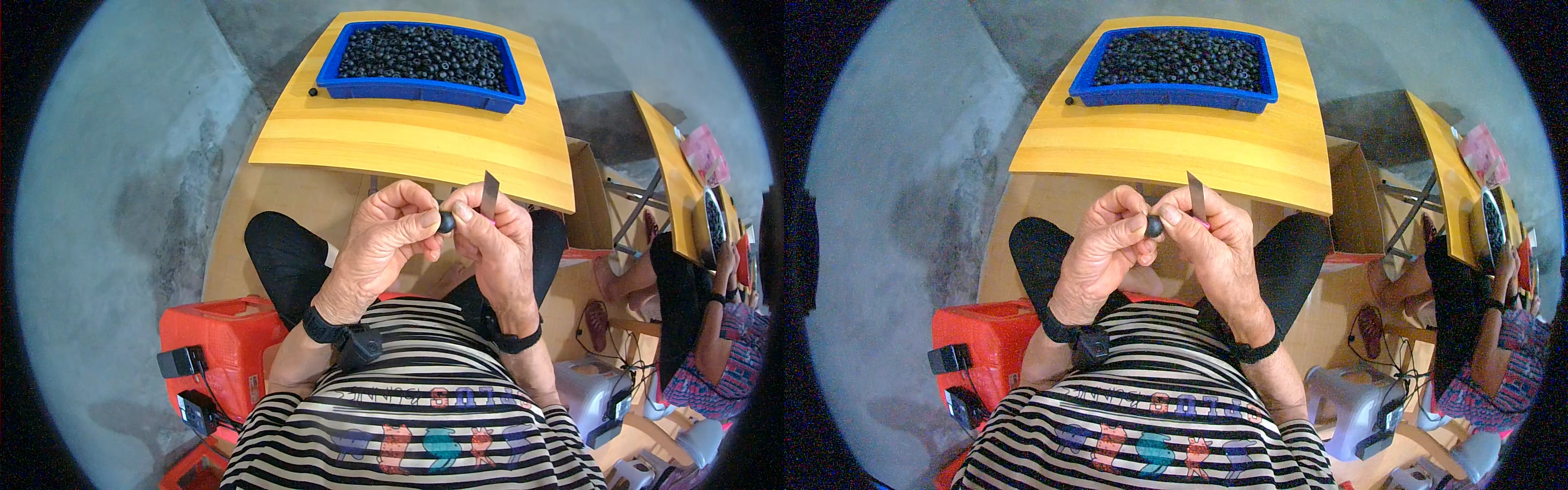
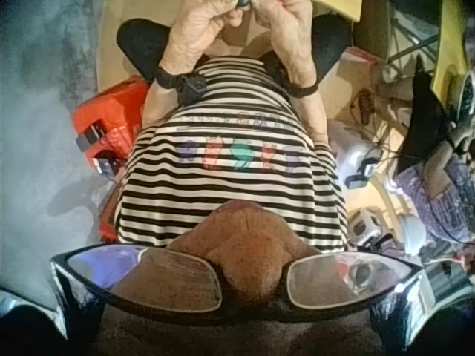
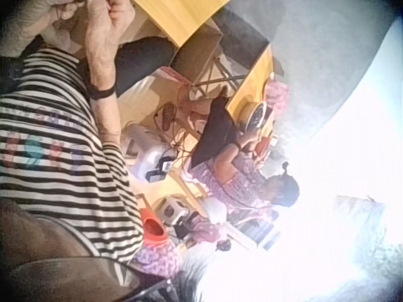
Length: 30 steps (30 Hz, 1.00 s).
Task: Removing flash and cleaning small rubber or plastic parts using a blade and cloth.
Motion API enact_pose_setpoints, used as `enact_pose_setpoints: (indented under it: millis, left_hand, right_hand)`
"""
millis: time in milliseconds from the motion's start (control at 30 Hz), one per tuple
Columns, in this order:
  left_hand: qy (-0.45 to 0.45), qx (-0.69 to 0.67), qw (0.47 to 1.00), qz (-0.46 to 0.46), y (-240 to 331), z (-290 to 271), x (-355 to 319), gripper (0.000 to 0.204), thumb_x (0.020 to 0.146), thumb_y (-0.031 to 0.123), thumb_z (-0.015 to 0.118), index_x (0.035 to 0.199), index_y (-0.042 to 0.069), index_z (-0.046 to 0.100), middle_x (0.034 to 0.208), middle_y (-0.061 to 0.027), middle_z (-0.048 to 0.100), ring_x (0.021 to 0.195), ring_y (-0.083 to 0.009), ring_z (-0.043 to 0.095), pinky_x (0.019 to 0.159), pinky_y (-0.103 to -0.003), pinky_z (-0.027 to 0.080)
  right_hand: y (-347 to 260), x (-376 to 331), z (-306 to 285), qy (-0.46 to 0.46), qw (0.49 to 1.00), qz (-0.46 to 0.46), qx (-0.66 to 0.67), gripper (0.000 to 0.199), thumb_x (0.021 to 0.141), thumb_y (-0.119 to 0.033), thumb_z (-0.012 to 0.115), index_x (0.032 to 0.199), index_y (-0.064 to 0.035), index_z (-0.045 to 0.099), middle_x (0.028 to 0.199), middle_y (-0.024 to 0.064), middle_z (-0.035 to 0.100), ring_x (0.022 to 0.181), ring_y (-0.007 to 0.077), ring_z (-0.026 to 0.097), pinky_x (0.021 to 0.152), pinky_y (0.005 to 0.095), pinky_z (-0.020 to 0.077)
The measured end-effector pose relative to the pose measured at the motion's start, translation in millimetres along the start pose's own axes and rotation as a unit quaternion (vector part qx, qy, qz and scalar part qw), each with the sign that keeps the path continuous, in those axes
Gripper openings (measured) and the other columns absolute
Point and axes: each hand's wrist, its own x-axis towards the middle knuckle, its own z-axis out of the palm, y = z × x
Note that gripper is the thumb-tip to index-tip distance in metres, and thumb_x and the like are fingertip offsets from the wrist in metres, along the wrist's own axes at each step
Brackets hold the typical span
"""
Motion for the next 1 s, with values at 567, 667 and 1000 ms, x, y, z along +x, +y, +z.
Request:
enact_pose_setpoints:
  millis: [567, 667, 1000]
  left_hand:
    - [0.024, 0.069, 0.997, -0.024, -14, 3, 1, 0.010, 0.081, 0.006, 0.064, 0.087, 0.003, 0.056, 0.074, -0.0063, 0.062, 0.061, -0.0127, 0.061, 0.056, -0.024, 0.052]
    - [0.037, 0.067, 0.996, -0.041, -17, 3, 6, 0.010, 0.081, 0.006, 0.064, 0.087, 0.005, 0.057, 0.073, -0.0057, 0.062, 0.059, -0.0127, 0.061, 0.055, -0.024, 0.052]
    - [0.054, 0.046, 0.995, -0.074, -21, -16, 28, 0.011, 0.080, 0.007, 0.065, 0.088, 0.006, 0.057, 0.074, -0.0053, 0.063, 0.059, -0.0127, 0.060, 0.055, -0.023, 0.051]
  right_hand:
    - [3, -9, -10, 0.027, 0.998, -0.013, -0.057, 0.014, 0.088, -0.014, 0.055, 0.083, -0.0010, 0.056, 0.072, -0.0041, 0.051, 0.067, 0.0045, 0.042, 0.061, 0.0200, 0.0374]
    - [6, -10, -16, 0.029, 0.997, -0.011, -0.072, 0.016, 0.089, -0.016, 0.056, 0.086, -0.0006, 0.055, 0.073, -0.0043, 0.051, 0.067, 0.0047, 0.043, 0.060, 0.0194, 0.0370]
    - [21, 10, -22, 0.053, 0.997, 0.002, -0.052, 0.016, 0.086, -0.019, 0.060, 0.091, -0.0035, 0.058, 0.066, -0.0070, 0.049, 0.054, -0.0001, 0.037, 0.047, 0.0142, 0.0274]
